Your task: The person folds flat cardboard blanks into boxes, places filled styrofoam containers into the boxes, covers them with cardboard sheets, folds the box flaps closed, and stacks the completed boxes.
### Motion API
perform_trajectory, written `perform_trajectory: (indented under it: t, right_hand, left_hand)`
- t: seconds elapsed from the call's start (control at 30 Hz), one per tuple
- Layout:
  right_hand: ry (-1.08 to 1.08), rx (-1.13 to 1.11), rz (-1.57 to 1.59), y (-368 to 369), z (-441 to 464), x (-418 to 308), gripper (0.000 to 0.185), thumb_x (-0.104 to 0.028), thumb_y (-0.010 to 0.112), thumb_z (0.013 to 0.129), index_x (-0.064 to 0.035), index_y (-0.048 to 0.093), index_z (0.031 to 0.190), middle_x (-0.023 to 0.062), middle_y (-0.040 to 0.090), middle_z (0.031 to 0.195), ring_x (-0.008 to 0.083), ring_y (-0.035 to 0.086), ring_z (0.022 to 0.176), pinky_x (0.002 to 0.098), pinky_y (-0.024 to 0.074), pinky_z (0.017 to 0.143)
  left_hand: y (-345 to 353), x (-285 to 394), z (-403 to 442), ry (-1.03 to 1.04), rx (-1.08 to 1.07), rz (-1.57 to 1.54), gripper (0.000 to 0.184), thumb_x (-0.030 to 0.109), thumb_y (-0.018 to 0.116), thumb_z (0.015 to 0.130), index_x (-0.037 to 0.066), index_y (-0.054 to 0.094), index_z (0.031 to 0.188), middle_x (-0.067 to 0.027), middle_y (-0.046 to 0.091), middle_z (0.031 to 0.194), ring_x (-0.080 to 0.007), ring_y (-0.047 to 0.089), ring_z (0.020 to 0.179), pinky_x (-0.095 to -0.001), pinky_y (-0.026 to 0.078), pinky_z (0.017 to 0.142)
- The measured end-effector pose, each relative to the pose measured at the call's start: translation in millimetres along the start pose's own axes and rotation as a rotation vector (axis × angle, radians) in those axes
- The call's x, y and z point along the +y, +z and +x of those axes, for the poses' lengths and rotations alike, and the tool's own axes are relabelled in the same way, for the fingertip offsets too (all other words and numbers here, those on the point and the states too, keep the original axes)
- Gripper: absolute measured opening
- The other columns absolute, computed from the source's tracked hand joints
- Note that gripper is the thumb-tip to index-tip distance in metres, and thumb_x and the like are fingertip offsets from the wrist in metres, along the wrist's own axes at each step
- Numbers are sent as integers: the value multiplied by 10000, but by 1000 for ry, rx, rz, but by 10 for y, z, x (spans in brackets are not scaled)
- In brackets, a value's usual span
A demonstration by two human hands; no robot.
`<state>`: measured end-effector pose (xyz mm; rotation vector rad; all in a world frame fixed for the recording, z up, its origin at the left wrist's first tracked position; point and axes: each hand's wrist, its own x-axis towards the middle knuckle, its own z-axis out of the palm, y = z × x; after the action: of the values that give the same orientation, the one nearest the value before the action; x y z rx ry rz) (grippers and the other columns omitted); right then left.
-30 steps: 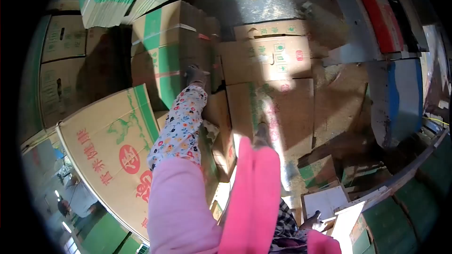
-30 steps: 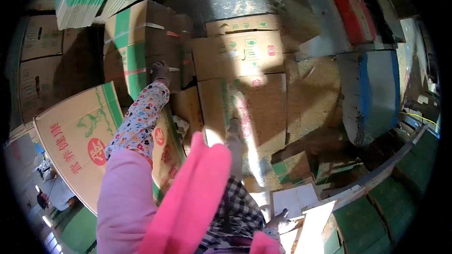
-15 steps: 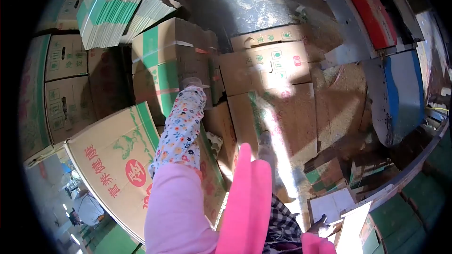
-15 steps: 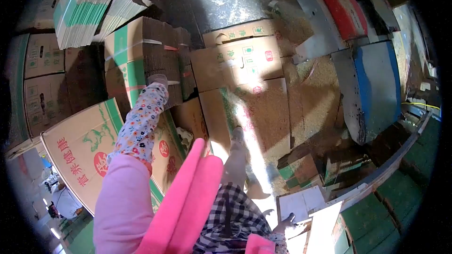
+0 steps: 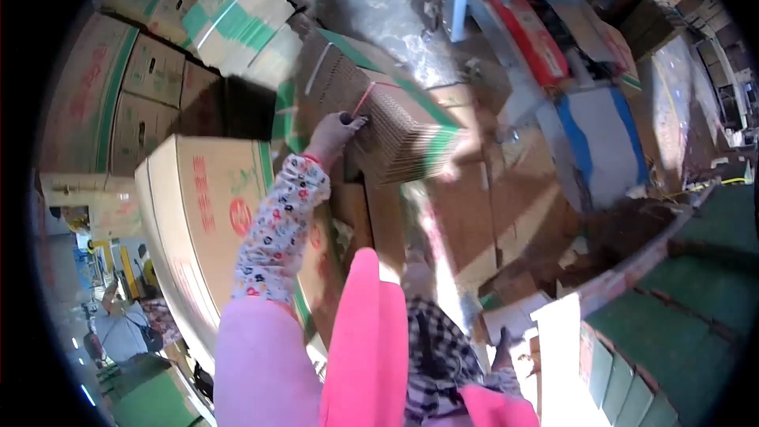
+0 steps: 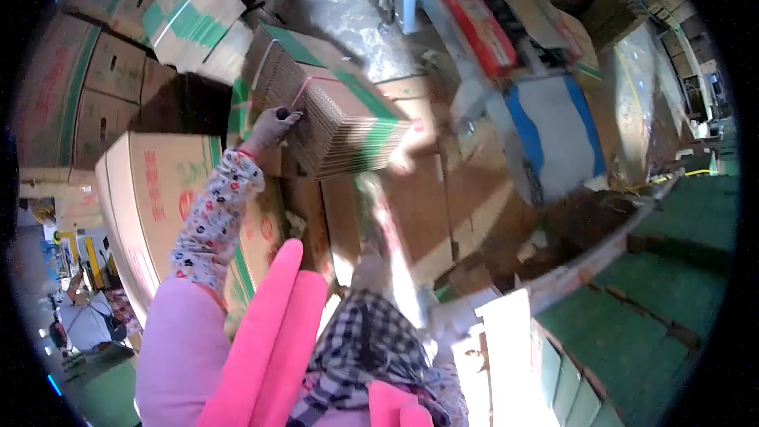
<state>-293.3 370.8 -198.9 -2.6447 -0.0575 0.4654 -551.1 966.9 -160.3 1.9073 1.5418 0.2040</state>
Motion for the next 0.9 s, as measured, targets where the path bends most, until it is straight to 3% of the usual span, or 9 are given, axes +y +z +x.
perform_trajectory:
  t: [0.1, 0.2, 0.3, 0.37, 0.4, 0.47, 0.53, 0.77, 0.9]
  right_hand:
    - [-249, -172, 154, -470, -34, -53, 630, -362, 512, 935, -36, 248, 1405, 216, 404, 1361, 291, 425, 1217, 354, 379, 968]
    - [-253, -451, 861, -610, 242, 443, 683, -411, 473, 949, -57, 183, 1456, 191, 403, 1388, 273, 406, 1261, 341, 339, 1038]
    - [328, -1008, 1591, -1457, 303, 342, 579, -405, 422, 968, -60, 308, 1419, 150, 488, 1329, 262, 516, 1161, 370, 403, 1008]
    - [328, -1160, 1652, -2420, 202, 722, 524, -397, 414, 972, -41, 408, 1356, 141, 503, 1309, 237, 521, 1156, 371, 425, 988]
    - [46, -937, 1383, -2698, 184, 977, 511, -396, 412, 974, -24, 438, 1322, 117, 533, 1269, 214, 545, 1122, 356, 448, 959]
    - [28, -913, 1205, -2810, 232, 1378, 445, -347, 476, 962, -18, 511, 1259, 76, 594, 1151, 150, 572, 1026, 307, 468, 889]
    - [-23, -715, 1018, -3204, 134, 1946, 431, -325, 491, 963, 7, 541, 1235, 57, 595, 1127, 125, 557, 986, 272, 466, 863]
    - [-84, 97, 798, -4847, -684, 3661, 479, -410, 533, 927, 37, 637, 1066, 62, 654, 931, 108, 560, 868, 270, 456, 807]
    - [9, 520, 1133, -5546, -1772, 4471, 386, -319, 575, 913, 55, 668, 947, 4, 640, 799, 61, 544, 706, 217, 445, 649]
  left_hand:
    - [559, 710, -1096, -49, 81, -363, 475, 490, 622, 811, 18, 671, 821, -153, 660, 741, -300, 636, 691, -389, 476, 663]
    - [722, 1537, -2335, 106, 237, -262, 460, 434, 640, 820, -20, 641, 744, -104, 614, 631, -173, 579, 588, -339, 457, 580]
    - [808, 2325, -3952, 194, 72, -500, 274, 260, 632, 874, 5, 648, 774, 25, 538, 620, -62, 440, 527, -241, 338, 479]
    - [855, 3007, -4935, 63, -142, -847, 260, 243, 653, 859, 23, 632, 722, 8, 535, 590, -76, 502, 538, -245, 386, 470]
    - [908, 3100, -5221, 108, -305, -843, 163, 197, 674, 845, 39, 638, 840, -2, 564, 664, -83, 511, 544, -233, 397, 465]
    - [1028, 3344, -5569, 28, -237, -981, 299, 79, 718, 789, 7, 584, 1046, -48, 618, 847, -122, 566, 609, -253, 493, 542]
    - [1068, 3616, -6165, 232, -246, -838, 276, 52, 686, 804, -8, 595, 1058, -65, 634, 881, -135, 592, 712, -256, 509, 643]
    - [1667, 4436, -7676, 778, -1427, -848, 218, 107, 598, 840, -73, 576, 961, -152, 614, 778, -176, 576, 571, -270, 485, 534]
    - [1755, 4446, -8350, 1002, -1671, -879, 251, 137, 601, 837, -87, 564, 944, -168, 604, 750, -191, 572, 549, -278, 484, 518]
